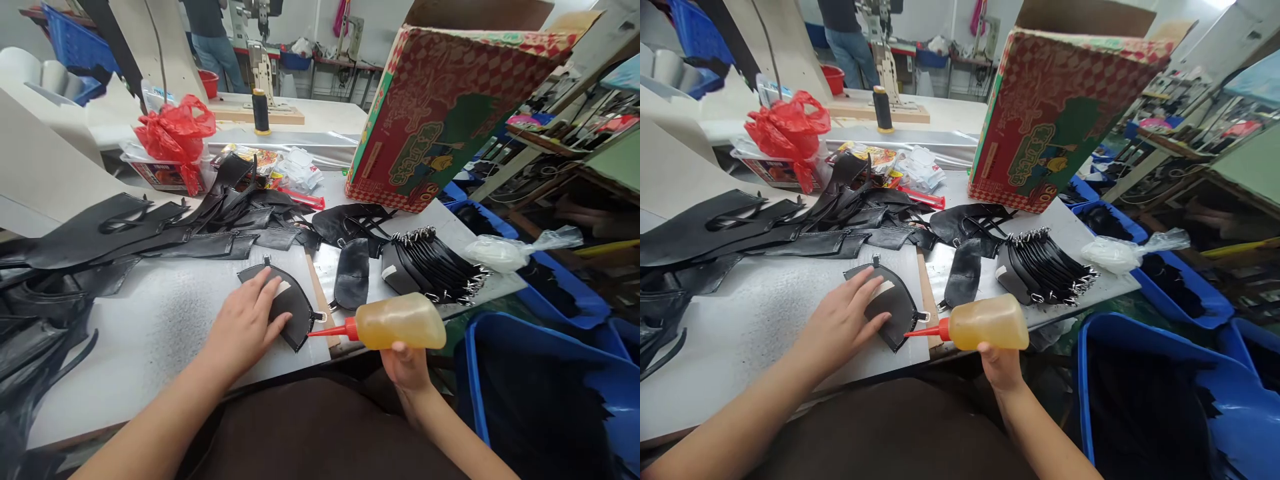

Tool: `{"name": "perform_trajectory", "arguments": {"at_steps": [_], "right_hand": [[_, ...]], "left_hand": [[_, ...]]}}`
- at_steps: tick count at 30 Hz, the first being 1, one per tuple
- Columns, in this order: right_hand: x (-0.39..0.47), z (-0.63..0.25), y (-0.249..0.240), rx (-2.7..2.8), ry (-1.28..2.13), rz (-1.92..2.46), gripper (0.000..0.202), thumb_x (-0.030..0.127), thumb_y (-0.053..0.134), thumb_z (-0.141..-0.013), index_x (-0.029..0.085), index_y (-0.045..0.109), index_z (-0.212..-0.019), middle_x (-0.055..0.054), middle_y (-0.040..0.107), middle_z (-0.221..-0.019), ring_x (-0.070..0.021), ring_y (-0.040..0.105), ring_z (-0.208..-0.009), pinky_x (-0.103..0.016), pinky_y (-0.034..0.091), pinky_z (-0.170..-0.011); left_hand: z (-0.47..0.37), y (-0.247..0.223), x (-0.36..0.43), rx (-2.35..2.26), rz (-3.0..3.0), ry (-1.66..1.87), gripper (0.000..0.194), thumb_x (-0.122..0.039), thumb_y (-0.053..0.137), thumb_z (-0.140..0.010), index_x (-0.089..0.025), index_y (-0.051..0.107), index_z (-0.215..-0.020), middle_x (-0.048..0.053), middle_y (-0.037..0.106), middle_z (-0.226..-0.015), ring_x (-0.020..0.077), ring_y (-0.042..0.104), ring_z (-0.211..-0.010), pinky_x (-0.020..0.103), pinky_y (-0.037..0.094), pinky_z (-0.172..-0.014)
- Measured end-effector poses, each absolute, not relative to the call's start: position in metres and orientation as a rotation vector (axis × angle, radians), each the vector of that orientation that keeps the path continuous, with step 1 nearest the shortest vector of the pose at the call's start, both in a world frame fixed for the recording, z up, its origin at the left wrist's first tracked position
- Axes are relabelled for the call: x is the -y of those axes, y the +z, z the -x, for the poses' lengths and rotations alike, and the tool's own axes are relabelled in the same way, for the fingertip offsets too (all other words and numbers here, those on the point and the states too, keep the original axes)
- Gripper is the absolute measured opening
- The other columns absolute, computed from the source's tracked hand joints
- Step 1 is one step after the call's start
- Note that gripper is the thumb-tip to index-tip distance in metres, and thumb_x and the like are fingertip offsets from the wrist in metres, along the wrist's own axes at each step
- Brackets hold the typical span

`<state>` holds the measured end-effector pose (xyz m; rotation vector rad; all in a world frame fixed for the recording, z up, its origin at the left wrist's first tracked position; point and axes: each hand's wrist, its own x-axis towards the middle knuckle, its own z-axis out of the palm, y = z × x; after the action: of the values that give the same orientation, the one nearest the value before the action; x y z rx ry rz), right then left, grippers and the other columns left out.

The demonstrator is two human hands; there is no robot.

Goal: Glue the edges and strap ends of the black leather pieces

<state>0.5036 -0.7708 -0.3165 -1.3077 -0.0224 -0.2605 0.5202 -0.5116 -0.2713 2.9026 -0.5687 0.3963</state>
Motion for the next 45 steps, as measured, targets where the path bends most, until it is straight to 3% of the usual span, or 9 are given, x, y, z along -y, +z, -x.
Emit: {"name": "perform_trajectory", "arguments": {"at_steps": [4, 8, 11, 14, 17, 21, 24, 33, 45], "right_hand": [[0.77, -0.512, -0.311, -0.107, -0.218, 1.068, 0.046, 0.057, 0.07, -0.067, 0.028, 0.062, -0.1, -0.002, 0.067, -0.082, -0.0189, 0.062, -0.06, -0.026, 0.05, -0.042], [0.776, -0.52, -0.306, -0.119, -0.236, 1.031, 0.047, 0.055, 0.073, -0.065, 0.028, 0.061, -0.102, -0.002, 0.067, -0.087, -0.0178, 0.062, -0.061, -0.024, 0.048, -0.042], [0.777, -0.526, -0.302, -0.078, -0.252, 1.075, 0.047, 0.054, 0.073, -0.065, 0.028, 0.06, -0.101, -0.002, 0.067, -0.088, -0.0182, 0.062, -0.062, -0.024, 0.047, -0.041], [0.774, -0.531, -0.301, -0.06, -0.266, 1.127, 0.05, 0.052, 0.076, -0.061, 0.026, 0.06, -0.1, -0.002, 0.066, -0.084, -0.0189, 0.062, -0.062, -0.025, 0.048, -0.041], [0.77, -0.538, -0.306, -0.046, -0.294, 1.18, 0.048, 0.046, 0.08, -0.058, 0.023, 0.062, -0.096, -0.003, 0.067, -0.084, -0.0209, 0.063, -0.068, -0.026, 0.05, -0.044], [0.77, -0.545, -0.319, -0.014, -0.328, 1.299, 0.047, 0.042, 0.08, -0.06, 0.021, 0.063, -0.099, -0.007, 0.068, -0.094, -0.0252, 0.064, -0.084, -0.034, 0.056, -0.062], [0.773, -0.55, -0.325, 0.001, -0.333, 1.35, 0.046, 0.043, 0.08, -0.061, 0.02, 0.064, -0.097, -0.008, 0.069, -0.092, -0.026, 0.065, -0.084, -0.039, 0.056, -0.07], [0.774, -0.559, -0.329, 0.011, -0.305, 1.456, 0.043, 0.045, 0.078, -0.061, 0.022, 0.065, -0.095, -0.008, 0.069, -0.093, -0.0272, 0.065, -0.085, -0.043, 0.056, -0.078], [0.778, -0.534, -0.333, -0.011, -0.292, 1.367, 0.039, 0.042, 0.077, -0.064, 0.022, 0.065, -0.095, -0.005, 0.069, -0.087, -0.0216, 0.065, -0.079, -0.035, 0.056, -0.071]], "left_hand": [[-0.53, -0.254, 0.512, 0.538, -3.006, 0.259, 0.037, -0.031, 0.052, -0.085, -0.01, 0.058, -0.115, 0.017, 0.063, -0.113, 0.0309, 0.059, -0.093, 0.044, 0.047, -0.078], [-0.545, -0.227, 0.497, 0.831, -2.778, 0.032, 0.033, -0.023, 0.051, -0.083, -0.022, 0.058, -0.115, 0.005, 0.066, -0.112, 0.0229, 0.059, -0.099, 0.036, 0.047, -0.086], [-0.556, -0.212, 0.488, 1.108, -2.592, -0.258, 0.047, -0.006, 0.047, -0.073, -0.028, 0.061, -0.112, -0.001, 0.066, -0.114, 0.0168, 0.059, -0.105, 0.028, 0.045, -0.092], [-0.561, -0.21, 0.489, 1.233, -2.536, -0.401, 0.057, 0.002, 0.042, -0.062, -0.028, 0.067, -0.104, -0.002, 0.065, -0.117, 0.0164, 0.058, -0.109, 0.027, 0.045, -0.094], [-0.56, -0.214, 0.496, 1.228, -2.587, -0.42, 0.055, 0.001, 0.041, -0.06, -0.026, 0.07, -0.097, 0.001, 0.065, -0.117, 0.0186, 0.059, -0.108, 0.031, 0.047, -0.094], [-0.556, -0.218, 0.502, 1.182, -2.637, -0.404, 0.048, -0.002, 0.041, -0.064, -0.026, 0.071, -0.093, 0.0, 0.065, -0.117, 0.0202, 0.058, -0.109, 0.035, 0.047, -0.094], [-0.554, -0.218, 0.502, 1.167, -2.618, -0.356, 0.044, -0.004, 0.042, -0.066, -0.026, 0.072, -0.089, 0.0, 0.066, -0.115, 0.0206, 0.058, -0.107, 0.035, 0.048, -0.091], [-0.555, -0.226, 0.498, 1.17, -2.59, -0.326, 0.035, -0.008, 0.049, -0.066, -0.026, 0.071, -0.087, -0.001, 0.066, -0.115, 0.021, 0.058, -0.106, 0.033, 0.047, -0.09], [-0.554, -0.229, 0.498, 1.143, -2.618, -0.376, 0.038, -0.008, 0.049, -0.067, -0.026, 0.071, -0.092, -0.001, 0.064, -0.12, 0.0218, 0.055, -0.11, 0.035, 0.046, -0.093]]}}
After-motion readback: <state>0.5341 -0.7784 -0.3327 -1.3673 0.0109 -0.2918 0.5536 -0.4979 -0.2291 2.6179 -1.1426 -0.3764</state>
